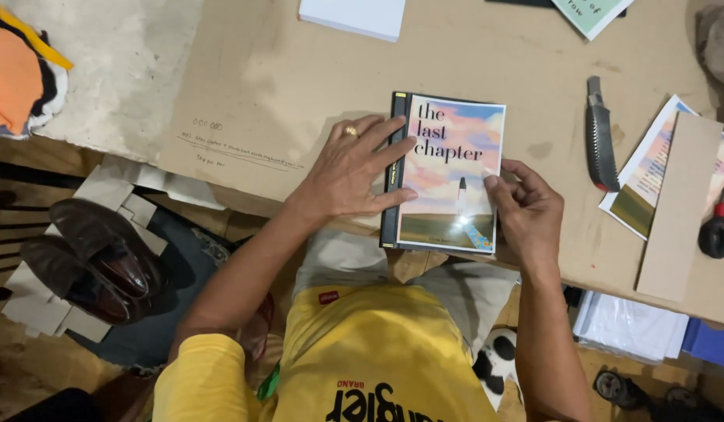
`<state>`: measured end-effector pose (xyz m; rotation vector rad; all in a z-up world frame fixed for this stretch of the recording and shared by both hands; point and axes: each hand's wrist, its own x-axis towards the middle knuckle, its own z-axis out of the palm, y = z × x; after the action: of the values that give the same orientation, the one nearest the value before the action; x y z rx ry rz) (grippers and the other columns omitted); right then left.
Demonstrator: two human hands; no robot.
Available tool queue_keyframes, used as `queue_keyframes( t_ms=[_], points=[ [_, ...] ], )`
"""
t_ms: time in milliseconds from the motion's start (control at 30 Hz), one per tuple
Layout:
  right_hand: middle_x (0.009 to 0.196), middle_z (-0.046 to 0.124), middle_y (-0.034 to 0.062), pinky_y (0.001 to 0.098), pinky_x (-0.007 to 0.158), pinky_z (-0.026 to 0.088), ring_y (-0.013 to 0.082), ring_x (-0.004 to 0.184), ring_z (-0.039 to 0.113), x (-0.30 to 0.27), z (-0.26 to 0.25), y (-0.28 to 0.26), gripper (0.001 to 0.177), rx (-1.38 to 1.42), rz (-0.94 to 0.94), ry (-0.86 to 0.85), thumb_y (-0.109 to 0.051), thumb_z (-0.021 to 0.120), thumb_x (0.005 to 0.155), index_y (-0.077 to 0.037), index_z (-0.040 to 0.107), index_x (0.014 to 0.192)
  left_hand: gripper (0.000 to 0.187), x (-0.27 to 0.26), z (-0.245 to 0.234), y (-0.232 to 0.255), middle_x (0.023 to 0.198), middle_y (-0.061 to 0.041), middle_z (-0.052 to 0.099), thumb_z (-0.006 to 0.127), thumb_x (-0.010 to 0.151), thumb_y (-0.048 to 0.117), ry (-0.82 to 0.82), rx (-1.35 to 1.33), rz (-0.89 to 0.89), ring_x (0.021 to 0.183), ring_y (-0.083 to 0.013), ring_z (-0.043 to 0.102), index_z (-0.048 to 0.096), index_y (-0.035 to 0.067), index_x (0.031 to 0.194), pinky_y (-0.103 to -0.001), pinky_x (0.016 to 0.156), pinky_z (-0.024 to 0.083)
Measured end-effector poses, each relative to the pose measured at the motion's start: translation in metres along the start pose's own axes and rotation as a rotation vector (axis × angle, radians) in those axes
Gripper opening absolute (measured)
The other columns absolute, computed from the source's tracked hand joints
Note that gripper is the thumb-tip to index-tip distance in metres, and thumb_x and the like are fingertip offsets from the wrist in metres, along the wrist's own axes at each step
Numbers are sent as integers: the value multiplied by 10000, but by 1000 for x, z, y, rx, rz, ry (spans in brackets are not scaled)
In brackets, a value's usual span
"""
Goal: The person uses a utility knife to trim a piece of cardboard to size. They then place a printed book cover onto the cardboard and align it with a black hardcover book. Finally, they position the covered cardboard onto the book to check the fit.
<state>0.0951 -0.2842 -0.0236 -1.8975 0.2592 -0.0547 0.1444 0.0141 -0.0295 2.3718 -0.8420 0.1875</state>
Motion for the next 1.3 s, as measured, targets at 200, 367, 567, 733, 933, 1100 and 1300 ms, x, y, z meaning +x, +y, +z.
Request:
queue_keyframes(
  t_ms=[200, 367, 567, 733, 933, 1100, 1300],
  points=[
    [821, 675, 53, 246, 718, 523, 93, 768, 612, 0, -23, 19, 240, -43, -64, 121, -89, 702, 1065, -56, 692, 1303, 423, -17, 17, 3, 1264, -183, 660, 642, 1029, 360, 260, -111, -69, 1151, -404, 661, 653, 95, 1358, -512, 958, 524],
    [822, 687, 58, 273, 710, 528, 100, 757, 602, -4, -9, 23, 209, -15, -68, 147, -85, 691, 1068, -40, 707, 1272, 349, -28, 1, 53, 1207, -223, 719, 613, 1052, 192, 259, -312, -291, 1049, -379, 727, 643, 34, 1362, -465, 880, 588],
    [856, 720, 37, 238, 713, 577, 69, 766, 663, -5, 14, 14, 205, 176, 51, 104, -99, 695, 1033, -65, 701, 1235, 457, -29, -13, 51, 1272, -298, 678, 535, 1022, 141, 233, -640, -555, 1077, -396, 730, 516, -4, 1455, -472, 854, 638],
    [940, 732, 59, 241, 760, 573, 69, 828, 667, -1, 14, 27, 225, 192, 37, 105, -116, 713, 1035, -56, 683, 1250, 665, -25, -9, 39, 1266, -361, 646, 716, 958, 245, 158, -730, -612, 992, -419, 750, 430, 0, 1507, -495, 782, 650],
    [874, 704, 87, 230, 694, 515, 80, 774, 613, -1, 23, 27, 234, 64, -76, 112, -66, 701, 1046, -39, 673, 1277, 710, -21, -30, 40, 1199, -359, 659, 668, 944, 93, 86, -750, -619, 927, -421, 767, 310, 84, 1558, -501, 729, 643],
    [902, 723, 117, 244, 681, 513, 73, 746, 589, -15, 34, 2, 229, -36, -115, 121, -64, 709, 1050, -51, 678, 1276, 538, -27, -20, 1, 1122, -203, 619, 745, 891, 327, -55, -167, -378, 999, -439, 657, 611, 196, 1395, -567, 752, 546],
    [893, 728, 101, 257, 685, 502, 77, 738, 572, -15, 43, 0, 215, -75, -167, 147, -63, 733, 1031, -51, 698, 1243, 466, -44, -38, -19, 1486, -94, 579, 586, 1018, 455, -43, 79, -39, 1378, -395, 462, 628, 266, 1442, -588, 1053, 324]
  ],
)
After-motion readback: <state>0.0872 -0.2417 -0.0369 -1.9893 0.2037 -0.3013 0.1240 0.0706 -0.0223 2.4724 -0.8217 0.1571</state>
